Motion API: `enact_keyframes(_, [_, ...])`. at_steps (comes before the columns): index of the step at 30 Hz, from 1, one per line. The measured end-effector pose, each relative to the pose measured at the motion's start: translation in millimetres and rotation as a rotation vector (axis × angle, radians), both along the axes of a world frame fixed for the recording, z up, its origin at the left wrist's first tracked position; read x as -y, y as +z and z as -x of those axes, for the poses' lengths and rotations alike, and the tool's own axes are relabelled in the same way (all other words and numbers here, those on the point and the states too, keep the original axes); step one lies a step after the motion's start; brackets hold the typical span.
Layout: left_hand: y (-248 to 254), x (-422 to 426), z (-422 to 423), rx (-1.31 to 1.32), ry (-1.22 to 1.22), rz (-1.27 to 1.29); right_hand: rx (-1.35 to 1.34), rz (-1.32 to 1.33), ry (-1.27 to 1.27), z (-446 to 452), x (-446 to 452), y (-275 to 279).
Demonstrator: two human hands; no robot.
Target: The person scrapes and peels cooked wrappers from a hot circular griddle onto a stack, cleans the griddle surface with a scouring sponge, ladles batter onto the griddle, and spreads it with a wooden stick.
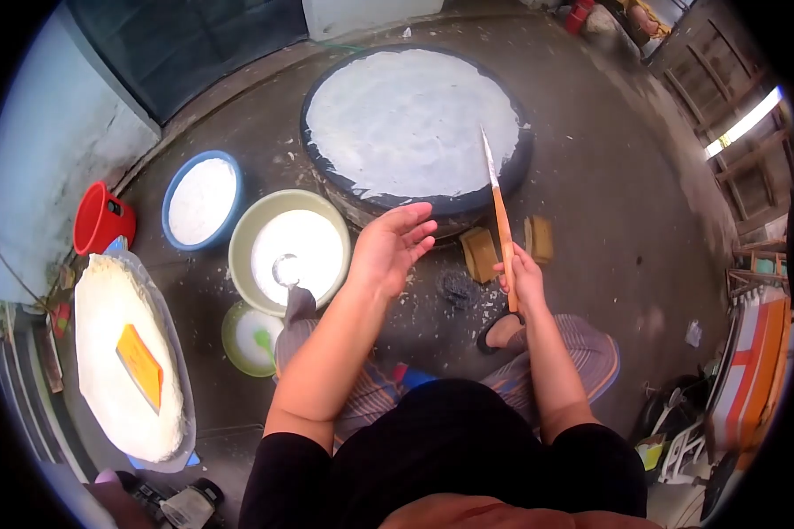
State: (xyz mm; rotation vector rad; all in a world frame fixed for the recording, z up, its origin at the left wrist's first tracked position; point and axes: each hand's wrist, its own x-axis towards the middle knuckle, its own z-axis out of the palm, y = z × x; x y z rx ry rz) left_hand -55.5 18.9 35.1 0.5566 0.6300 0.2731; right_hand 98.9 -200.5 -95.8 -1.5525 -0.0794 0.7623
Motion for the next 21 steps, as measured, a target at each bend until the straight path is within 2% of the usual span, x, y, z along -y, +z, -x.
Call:
enact_keyframes(3, [-2,2,-1,-0.002,-0.006,-0.007,0.004,-0.033,-0.062,0,6,-8])
enact_keyframes(5, [1,2,-2,-0.01,-0.008,-0.012,0.187,0.122,-0.014,-12,4,-29])
enact_keyframes(6, [1,4,-2,-0.02,-0.007,-0.015,0.18,0.128,-0.013,-20,2,-41])
enact_keyframes(8, [1,6,-2,-0.025,-0.01,-0.013,1.038,0.416,0.083,-37,-6,-59])
enact_keyframes(9, [1,6,-2,-0.02,-0.015,-0.019,1.035,0.416,0.085,-35,-11,-50])
enact_keyframes(11, [-1,6,-1,-0.026,-0.02,-0.015,0.982,0.811,0.231,-18,-28,-21])
enact_keyframes(12, [-1,6,-2,-0.026,-0.029,-0.012,0.981,0.809,0.228,-13,-28,-21])
enact_keyframes(14, [-1,7,-2,-0.029,-0.025,-0.014,0.845,0.569,0.17,-1,-21,-22])
enact_keyframes(15, [-1,8,-1,-0.037,-0.021,-0.011,0.847,0.568,0.167,1,-16,-18])
enact_keyframes(18, [3,10,0,-0.041,-0.029,-0.018,-0.095,0.046,-0.018,3,8,2])
enact_keyframes(21, [0,11,1,-0.013,-0.048,-0.011,-0.038,0.043,-0.081,-4,14,-2])
